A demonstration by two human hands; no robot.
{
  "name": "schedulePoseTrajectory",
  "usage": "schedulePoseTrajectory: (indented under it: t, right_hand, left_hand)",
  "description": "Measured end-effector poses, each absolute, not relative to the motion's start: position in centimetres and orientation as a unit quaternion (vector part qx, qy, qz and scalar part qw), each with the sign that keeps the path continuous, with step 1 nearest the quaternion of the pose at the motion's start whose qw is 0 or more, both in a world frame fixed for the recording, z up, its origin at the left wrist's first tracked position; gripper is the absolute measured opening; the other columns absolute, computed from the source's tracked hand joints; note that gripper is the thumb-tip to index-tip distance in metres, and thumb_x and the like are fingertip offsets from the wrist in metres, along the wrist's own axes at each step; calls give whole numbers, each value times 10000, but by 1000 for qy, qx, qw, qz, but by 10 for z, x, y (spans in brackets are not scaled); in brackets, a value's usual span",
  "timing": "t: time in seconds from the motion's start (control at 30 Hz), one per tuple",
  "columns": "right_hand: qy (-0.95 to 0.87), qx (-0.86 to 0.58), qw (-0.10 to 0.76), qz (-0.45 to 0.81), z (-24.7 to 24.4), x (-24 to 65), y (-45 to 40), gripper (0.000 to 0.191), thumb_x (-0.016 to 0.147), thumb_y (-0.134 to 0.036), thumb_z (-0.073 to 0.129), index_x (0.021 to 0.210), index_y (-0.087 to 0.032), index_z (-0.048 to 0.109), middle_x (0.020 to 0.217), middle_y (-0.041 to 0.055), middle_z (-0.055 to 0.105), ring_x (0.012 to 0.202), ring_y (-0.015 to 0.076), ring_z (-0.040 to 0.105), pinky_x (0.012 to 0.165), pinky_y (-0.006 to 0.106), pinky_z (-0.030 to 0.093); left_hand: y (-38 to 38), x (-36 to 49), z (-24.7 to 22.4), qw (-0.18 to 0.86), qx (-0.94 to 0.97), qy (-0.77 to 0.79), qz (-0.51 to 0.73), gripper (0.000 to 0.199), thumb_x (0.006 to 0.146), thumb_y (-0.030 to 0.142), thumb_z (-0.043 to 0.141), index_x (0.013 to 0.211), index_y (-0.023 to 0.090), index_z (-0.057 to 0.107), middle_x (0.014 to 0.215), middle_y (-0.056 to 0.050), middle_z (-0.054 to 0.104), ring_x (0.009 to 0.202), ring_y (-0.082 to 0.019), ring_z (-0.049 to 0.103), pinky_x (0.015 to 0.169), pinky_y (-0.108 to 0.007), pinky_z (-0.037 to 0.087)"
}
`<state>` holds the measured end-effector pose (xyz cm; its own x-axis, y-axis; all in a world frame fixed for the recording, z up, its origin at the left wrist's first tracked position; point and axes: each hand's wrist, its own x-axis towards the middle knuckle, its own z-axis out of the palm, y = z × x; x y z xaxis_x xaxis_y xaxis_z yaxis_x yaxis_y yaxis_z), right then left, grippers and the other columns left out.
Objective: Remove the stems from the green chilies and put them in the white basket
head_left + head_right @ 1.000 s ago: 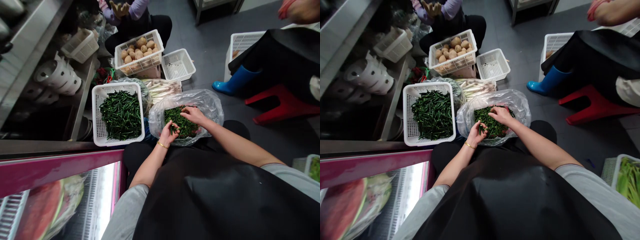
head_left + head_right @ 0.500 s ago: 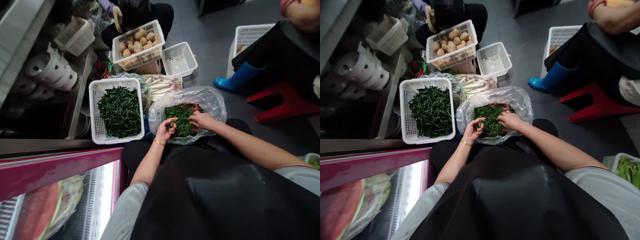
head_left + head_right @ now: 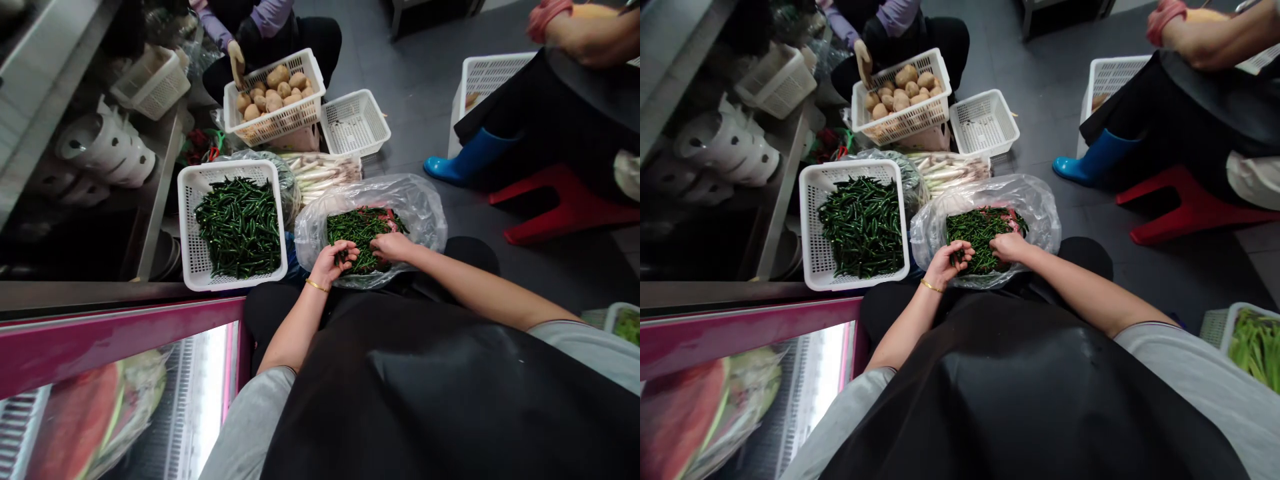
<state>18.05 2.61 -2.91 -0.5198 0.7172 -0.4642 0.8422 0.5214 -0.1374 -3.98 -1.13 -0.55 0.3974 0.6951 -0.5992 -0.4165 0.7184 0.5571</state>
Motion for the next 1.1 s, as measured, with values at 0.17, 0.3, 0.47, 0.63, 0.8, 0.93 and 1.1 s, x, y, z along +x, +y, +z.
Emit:
schedulePoseTrajectory:
  t: [0.17,0.3,0.47,0.63,0.8,0.93,1.1]
  right_hand:
    - [834,495,155,-185,-26,180,35,273,904,-287,461,978,-181,701,1019,96,712,926,212,649,696,262,426]
    - [811,538,111,-199,-12,200,45,261,892,-313,482,1003,-213,696,1026,64,716,918,205,646,684,260,424]
    - [833,500,148,-186,-29,187,25,280,896,-306,486,1079,-209,674,1090,98,686,950,216,644,694,262,431]
    - [831,494,156,-200,-39,177,24,246,878,-223,471,977,-161,688,1024,117,705,920,217,653,692,261,431]
    - [782,525,12,-335,-4,192,39,205,844,-286,539,922,-172,692,857,35,723,774,156,646,680,228,441]
    - [782,523,-27,-337,1,186,42,286,896,-336,497,1047,-185,687,922,34,725,800,162,654,714,248,461]
    - [821,534,130,-153,-30,174,46,284,877,-298,545,1111,-205,677,1085,116,694,967,234,645,758,291,453]
  left_hand:
    - [-17,-38,-2,797,189,456,347,222,721,234,725,885,92,679,710,-41,651,554,-76,565,434,-163,346]
    - [-17,-27,-7,804,159,458,346,318,785,414,692,725,107,633,542,10,514,438,-59,449,397,-174,280]
    - [-10,-29,-3,817,113,444,350,392,877,443,562,665,115,595,499,10,465,425,-77,440,401,-191,295]
    - [-16,-35,-3,803,131,465,350,227,830,323,636,839,97,657,626,-18,584,495,-78,523,419,-177,317]
    - [-17,-21,-13,820,115,444,344,361,881,432,553,831,91,661,693,-73,643,549,-118,591,473,-210,419]
    - [-15,-13,-15,848,78,411,325,463,899,534,465,805,115,640,734,-110,670,590,-169,631,495,-255,461]
    - [-18,-24,-15,834,77,427,340,384,871,456,548,645,147,516,585,-36,570,447,-96,501,395,-180,329]
